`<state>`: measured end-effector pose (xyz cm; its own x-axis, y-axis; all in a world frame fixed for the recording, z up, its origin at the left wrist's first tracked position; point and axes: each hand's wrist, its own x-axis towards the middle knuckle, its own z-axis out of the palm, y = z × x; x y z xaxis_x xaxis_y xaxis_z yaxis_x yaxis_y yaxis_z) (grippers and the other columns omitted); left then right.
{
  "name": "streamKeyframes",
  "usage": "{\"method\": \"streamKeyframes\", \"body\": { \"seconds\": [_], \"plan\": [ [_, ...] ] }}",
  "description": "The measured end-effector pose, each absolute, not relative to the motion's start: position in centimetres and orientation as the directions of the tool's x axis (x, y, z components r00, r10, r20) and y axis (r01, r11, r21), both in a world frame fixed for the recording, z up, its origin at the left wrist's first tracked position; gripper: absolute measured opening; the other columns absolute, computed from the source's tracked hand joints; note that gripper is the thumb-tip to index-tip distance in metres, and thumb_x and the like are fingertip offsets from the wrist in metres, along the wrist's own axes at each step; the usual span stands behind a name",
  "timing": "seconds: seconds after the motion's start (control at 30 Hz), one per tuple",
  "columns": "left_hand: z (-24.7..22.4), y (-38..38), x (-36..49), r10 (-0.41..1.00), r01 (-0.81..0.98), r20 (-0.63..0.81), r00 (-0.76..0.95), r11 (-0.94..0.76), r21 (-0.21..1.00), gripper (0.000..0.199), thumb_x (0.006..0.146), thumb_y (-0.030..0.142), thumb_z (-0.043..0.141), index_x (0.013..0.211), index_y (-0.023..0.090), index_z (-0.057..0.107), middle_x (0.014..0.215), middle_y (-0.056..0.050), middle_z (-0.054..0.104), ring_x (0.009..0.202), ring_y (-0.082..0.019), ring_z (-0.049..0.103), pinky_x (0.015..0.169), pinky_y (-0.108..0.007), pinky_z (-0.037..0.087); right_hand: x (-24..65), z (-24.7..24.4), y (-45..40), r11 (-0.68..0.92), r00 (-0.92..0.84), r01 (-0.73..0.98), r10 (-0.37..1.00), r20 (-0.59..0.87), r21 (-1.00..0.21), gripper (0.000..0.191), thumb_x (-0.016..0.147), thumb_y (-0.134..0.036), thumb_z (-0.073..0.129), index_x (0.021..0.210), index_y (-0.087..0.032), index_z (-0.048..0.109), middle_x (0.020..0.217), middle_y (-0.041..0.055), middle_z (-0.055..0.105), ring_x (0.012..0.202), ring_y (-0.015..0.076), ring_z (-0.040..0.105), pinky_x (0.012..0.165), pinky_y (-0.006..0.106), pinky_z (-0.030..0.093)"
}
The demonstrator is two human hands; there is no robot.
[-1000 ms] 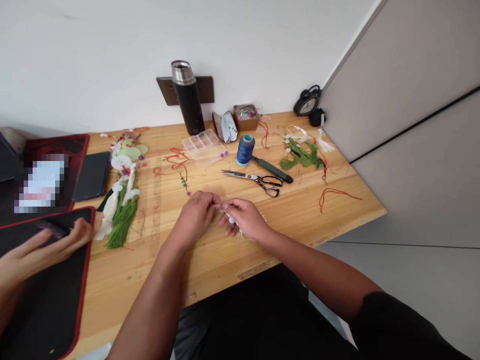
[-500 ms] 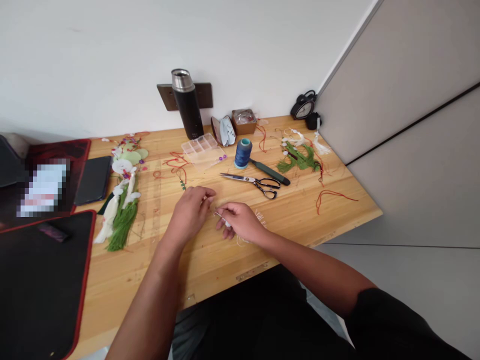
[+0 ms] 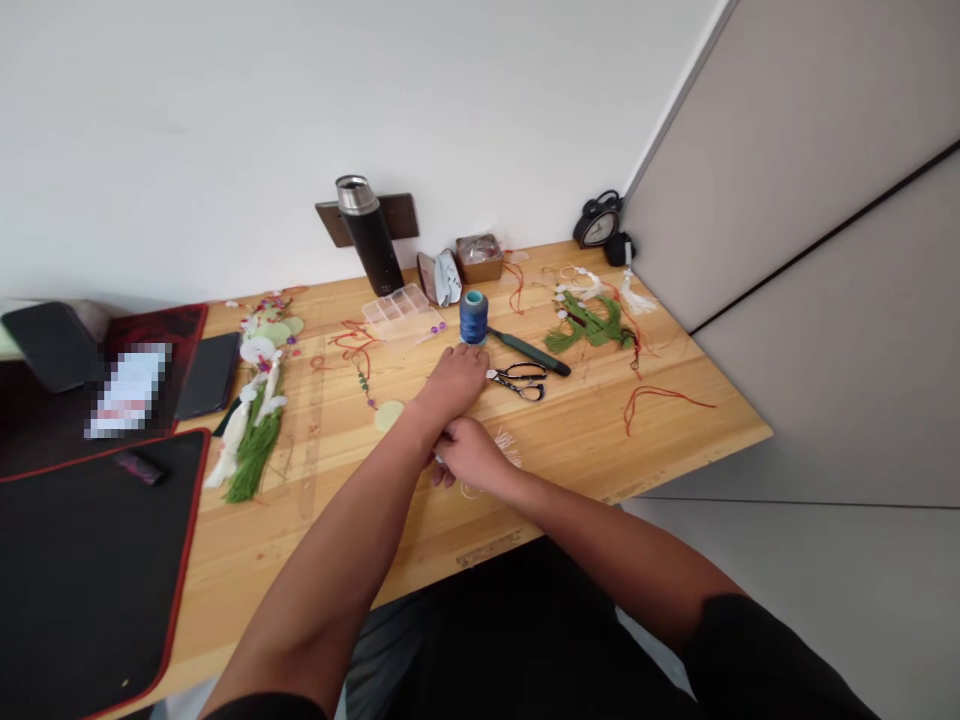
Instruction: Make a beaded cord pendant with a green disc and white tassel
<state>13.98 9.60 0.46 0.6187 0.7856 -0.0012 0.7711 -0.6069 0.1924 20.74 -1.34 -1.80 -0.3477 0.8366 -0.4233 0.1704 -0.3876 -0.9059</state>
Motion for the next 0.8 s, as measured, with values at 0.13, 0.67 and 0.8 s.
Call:
{"method": "streamKeyframes", "body": {
  "seconds": [0.13, 0.67, 0.8],
  "plan": [
    [1.5, 7.7, 11.5, 0.800, 0.783, 0.019, 0.600, -0.592, 0.191, 0.016, 0.106, 0.019, 0.060, 0.118, 0.012, 0.068, 0.124, -0.022, 0.069, 0.118, -0.038, 0.060, 0.105, -0.050, 0.049, 20.9, -2.1, -1.9, -0.313, -0.394, 0.200, 0.842, -0.369, -0.928, 0.028, 0.103, -0.015, 0.059, 0.076, -0.018, 0.068, 0.079, 0.0041, 0.079, 0.048, 0.0111, 0.068, 0.041, 0.018, 0.045],
    [4.1, -9.0, -21.0, 0.784, 0.795, 0.128, -0.607, 0.598, 0.104, 0.023, 0.091, 0.050, 0.052, 0.085, 0.029, 0.044, 0.069, -0.002, 0.042, 0.085, -0.036, 0.059, 0.084, -0.049, 0.053, 21.3, -1.2, -2.3, -0.375, -0.416, 0.104, 0.825, -0.382, -0.921, 0.015, 0.110, -0.025, 0.060, 0.103, -0.020, 0.072, 0.083, 0.0008, 0.078, 0.051, 0.0097, 0.069, 0.042, 0.017, 0.049],
    [2.8, -9.8, -23.7, 0.573, 0.577, 0.079, -0.816, 0.817, 0.029, 0.031, 0.086, 0.056, 0.055, 0.078, 0.029, 0.042, 0.063, -0.002, 0.033, 0.085, -0.037, 0.061, 0.081, -0.050, 0.054, 21.3, -1.2, -2.1, -0.389, -0.421, 0.098, 0.818, -0.393, -0.916, 0.013, 0.111, -0.025, 0.061, 0.106, -0.020, 0.073, 0.082, 0.0011, 0.078, 0.051, 0.0098, 0.070, 0.042, 0.017, 0.048]
  ]
}}
